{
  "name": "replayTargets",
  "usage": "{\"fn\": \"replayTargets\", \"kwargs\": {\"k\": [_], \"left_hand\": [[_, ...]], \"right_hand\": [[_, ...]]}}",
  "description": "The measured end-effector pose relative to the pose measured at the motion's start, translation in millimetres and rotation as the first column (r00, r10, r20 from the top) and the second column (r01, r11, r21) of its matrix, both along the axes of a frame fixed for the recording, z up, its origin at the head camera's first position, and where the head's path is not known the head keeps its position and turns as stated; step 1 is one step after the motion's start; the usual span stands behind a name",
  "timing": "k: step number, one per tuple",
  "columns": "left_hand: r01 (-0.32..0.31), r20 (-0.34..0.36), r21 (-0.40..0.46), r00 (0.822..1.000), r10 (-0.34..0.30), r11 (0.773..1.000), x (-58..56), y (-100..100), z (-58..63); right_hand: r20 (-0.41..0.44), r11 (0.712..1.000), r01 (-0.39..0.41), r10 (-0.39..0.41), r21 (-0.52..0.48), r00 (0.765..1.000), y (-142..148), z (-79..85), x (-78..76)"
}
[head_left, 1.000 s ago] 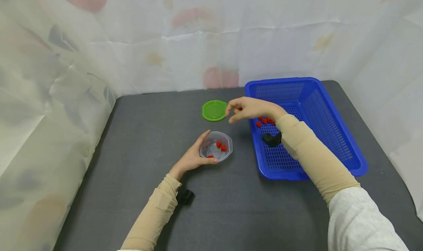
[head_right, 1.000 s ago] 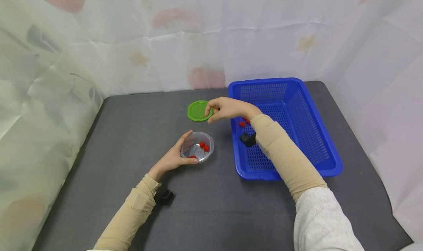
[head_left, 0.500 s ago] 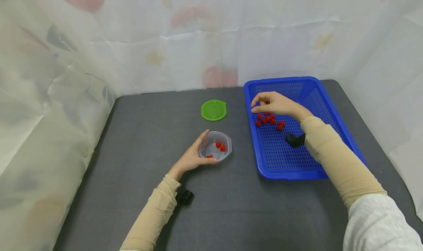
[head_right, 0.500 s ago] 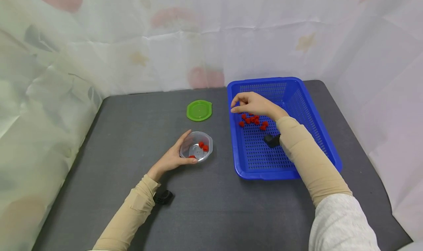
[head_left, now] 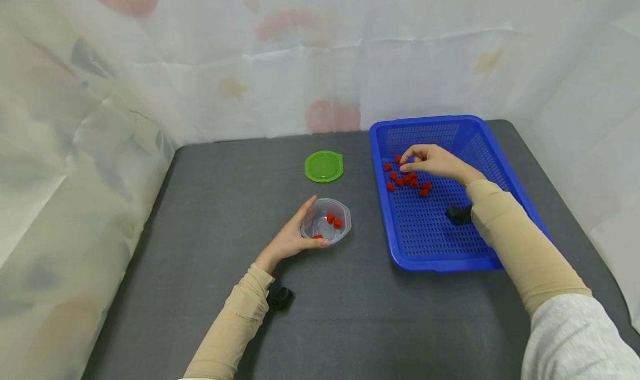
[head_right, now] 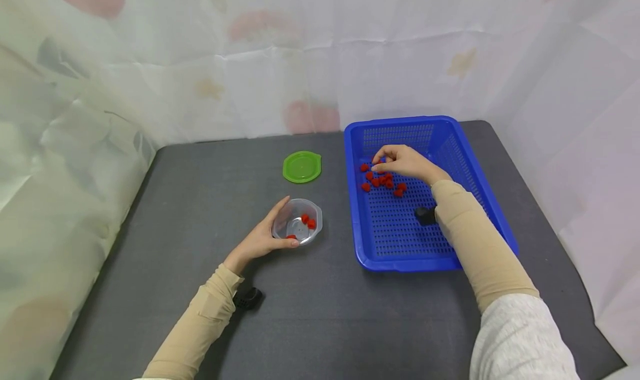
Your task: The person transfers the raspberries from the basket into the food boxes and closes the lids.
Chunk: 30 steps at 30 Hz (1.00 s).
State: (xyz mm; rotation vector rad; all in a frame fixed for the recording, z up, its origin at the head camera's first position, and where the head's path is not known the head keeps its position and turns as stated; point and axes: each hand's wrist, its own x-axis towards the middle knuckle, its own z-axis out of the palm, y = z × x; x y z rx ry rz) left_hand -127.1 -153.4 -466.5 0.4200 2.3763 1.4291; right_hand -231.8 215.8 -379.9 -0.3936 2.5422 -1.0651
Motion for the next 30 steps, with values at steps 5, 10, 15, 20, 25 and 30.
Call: {"fn": "replayTargets", "kwargs": {"k": [5,10,15,20,25,30], "left_hand": [[-0.001,0.007,-0.012,1.0,0.001,1.0,-0.2,0.5,1.1],[0.001,0.007,-0.023,1.0,-0.001,1.0,0.3,0.3,1.7],[-0.002,0.002,-0.016,1.0,0.002,1.0,0.6,-0.2,1.2],[-0.004,0.004,-0.012,1.0,0.004,1.0,0.8,0.4,0.2],[0.001,0.002,-0.007,1.0,-0.001,1.0,1.1,0.1,-0.5],[0.002,-0.005,-0.006,1.0,-0.002,1.0,0.4,-0.2,-0.7]], "right_hand": [[-0.013,0.995,-0.004,0.006,0.098,1.0,9.1,-8.9,-0.5],[0.012,0.988,-0.005,0.003,0.153,1.0,18.4,-20.1,-0.2],[0.033,0.981,-0.021,0.015,0.191,0.999,24.6,-31.5,-0.6],[0.041,0.975,-0.022,0.014,0.22,0.999,26.2,-36.3,-1.6],[0.037,0.973,-0.02,0.012,0.23,0.999,26.0,-38.0,-2.7],[0.049,0.969,-0.047,0.037,0.242,0.998,26.9,-40.2,-4.2]]}}
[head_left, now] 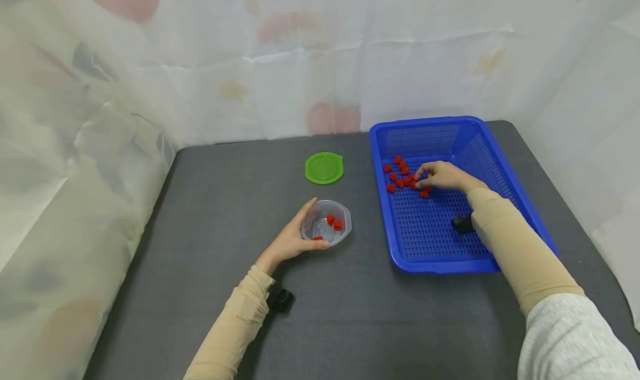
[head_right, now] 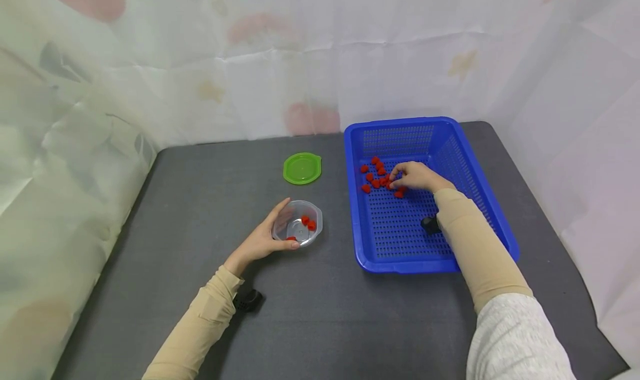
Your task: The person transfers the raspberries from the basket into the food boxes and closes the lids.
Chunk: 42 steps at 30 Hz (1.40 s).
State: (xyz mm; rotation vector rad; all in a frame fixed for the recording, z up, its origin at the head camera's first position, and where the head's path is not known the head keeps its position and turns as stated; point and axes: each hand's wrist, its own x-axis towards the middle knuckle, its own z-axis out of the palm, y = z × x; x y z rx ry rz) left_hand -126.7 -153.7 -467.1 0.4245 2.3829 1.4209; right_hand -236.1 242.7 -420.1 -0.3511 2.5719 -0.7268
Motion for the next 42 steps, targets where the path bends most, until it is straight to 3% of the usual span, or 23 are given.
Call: {"fn": "replayTargets", "kwargs": {"k": [9,42], "left_hand": [[-0.001,0.008,-0.012,1.0,0.001,1.0,1.4,0.4,1.5],[0.006,-0.011,0.009,1.0,-0.006,1.0,1.2,-1.4,-0.8]], "right_hand": [[0.039,1.0,-0.017,0.018,-0.018,0.999,-1.5,-0.1,4.6],[0.036,0.998,-0.062,0.062,-0.004,0.997,-6.2,-0.8,2.5]]}}
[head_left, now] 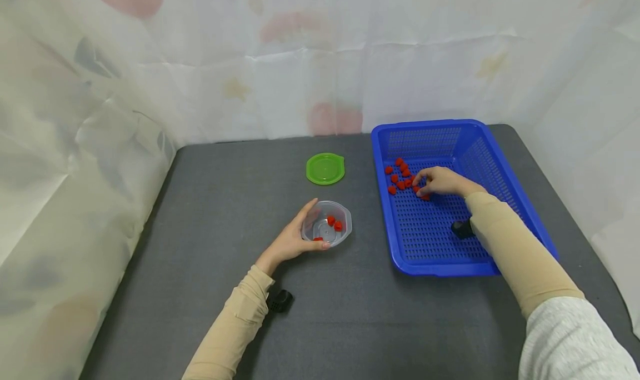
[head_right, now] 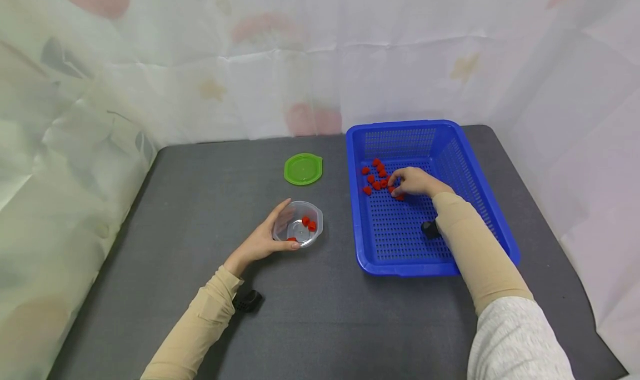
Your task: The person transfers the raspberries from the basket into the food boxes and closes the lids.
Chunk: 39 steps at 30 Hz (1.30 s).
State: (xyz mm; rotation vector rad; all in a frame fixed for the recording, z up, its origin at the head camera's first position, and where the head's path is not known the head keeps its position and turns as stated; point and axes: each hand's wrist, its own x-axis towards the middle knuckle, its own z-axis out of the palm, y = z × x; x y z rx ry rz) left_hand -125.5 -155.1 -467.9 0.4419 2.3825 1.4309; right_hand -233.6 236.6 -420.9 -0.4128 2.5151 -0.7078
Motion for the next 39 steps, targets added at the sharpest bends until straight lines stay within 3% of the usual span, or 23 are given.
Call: {"fn": "replayTargets", "kwargs": {"k": [15,22,25,31,32,39], "left_hand": [[0.004,0.018,0.016,1.0,-0.005,1.0,-1.6,-0.1,-1.1],[0.002,0.012,0.014,1.0,-0.002,1.0,-1.5,-0.6,-1.4],[0.011,0.012,0.025,1.0,-0.011,1.0,0.3,-0.2,3.2],[-0.001,0.01,0.037,1.0,0.001,0.999,1.4,0.1,3.0],[-0.007,0.005,0.034,1.0,0.007,0.999,0.3,-0.5,-1.7],[-0.003,0.013,0.035,1.0,0.002,0.999,1.4,0.0,0.2]], "right_hand": [[0.045,0.998,0.0,0.003,-0.069,0.999,-0.1,15.0,0.8],[0.018,0.999,-0.012,0.013,-0.047,1.0,-5.7,32.2,2.7],[0.004,0.998,0.0,0.0,-0.06,1.0,-8.6,40.8,3.8],[-0.032,0.992,0.024,-0.028,-0.121,0.999,-14.1,54.0,4.4],[-0.036,0.991,0.023,-0.028,-0.129,0.999,-14.5,55.4,4.6],[-0.062,0.99,0.016,-0.025,-0.137,0.998,-22.6,67.8,5.9]]}}
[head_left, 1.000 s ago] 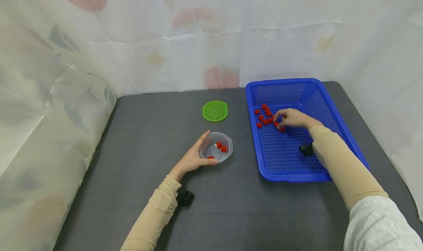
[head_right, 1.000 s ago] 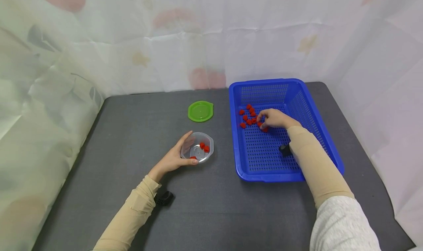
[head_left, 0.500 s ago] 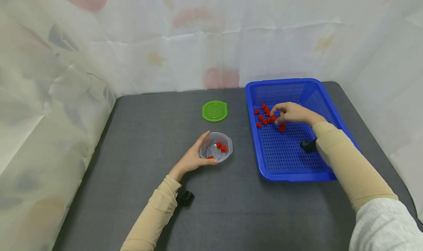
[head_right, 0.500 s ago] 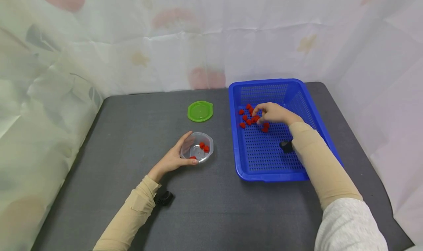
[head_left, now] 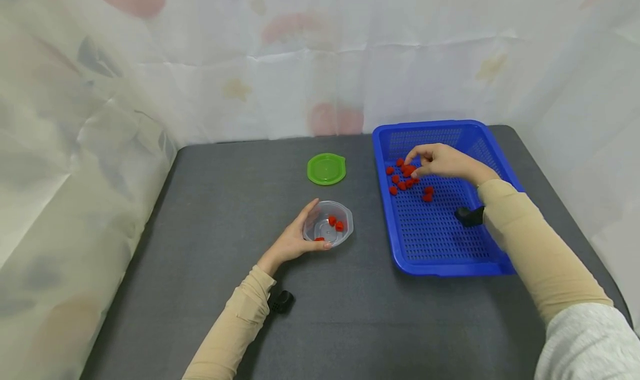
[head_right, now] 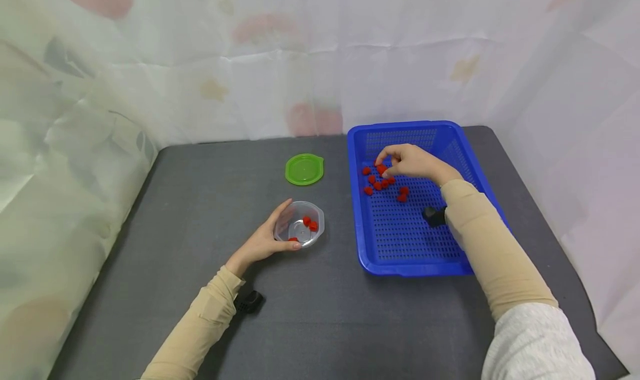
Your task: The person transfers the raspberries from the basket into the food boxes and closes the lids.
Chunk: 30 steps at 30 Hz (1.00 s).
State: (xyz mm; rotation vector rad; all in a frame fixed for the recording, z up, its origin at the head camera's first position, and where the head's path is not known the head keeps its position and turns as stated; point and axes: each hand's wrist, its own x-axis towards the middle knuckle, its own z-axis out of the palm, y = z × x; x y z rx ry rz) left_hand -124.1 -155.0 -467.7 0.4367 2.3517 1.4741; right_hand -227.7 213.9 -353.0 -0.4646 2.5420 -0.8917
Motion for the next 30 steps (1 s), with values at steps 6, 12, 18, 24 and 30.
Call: {"fn": "replayTargets", "kwargs": {"k": [6,12,18,24,30], "left_hand": [[-0.006,-0.003,-0.009,1.0,0.006,1.0,1.3,-1.5,-1.4],[-0.007,-0.016,-0.021,1.0,0.007,1.0,1.1,-1.3,-1.8],[-0.027,-0.013,-0.061,1.0,0.027,0.998,1.4,0.2,-0.6],[-0.03,-0.004,-0.063,1.0,0.03,0.998,1.3,1.5,0.7],[-0.033,0.011,-0.059,0.999,0.034,0.998,0.6,2.5,2.0]], "right_hand": [[-0.039,0.999,-0.046,0.046,-0.004,0.998,-12.1,14.5,2.1],[-0.072,0.996,-0.091,0.089,-0.027,0.993,-23.5,26.2,6.0],[-0.073,0.988,-0.138,0.133,-0.066,0.988,-39.0,33.8,9.0],[-0.068,0.98,-0.177,0.171,-0.092,0.983,-59.6,38.4,9.0],[-0.052,0.969,-0.214,0.209,-0.125,0.977,-85.1,41.5,8.9]]}}
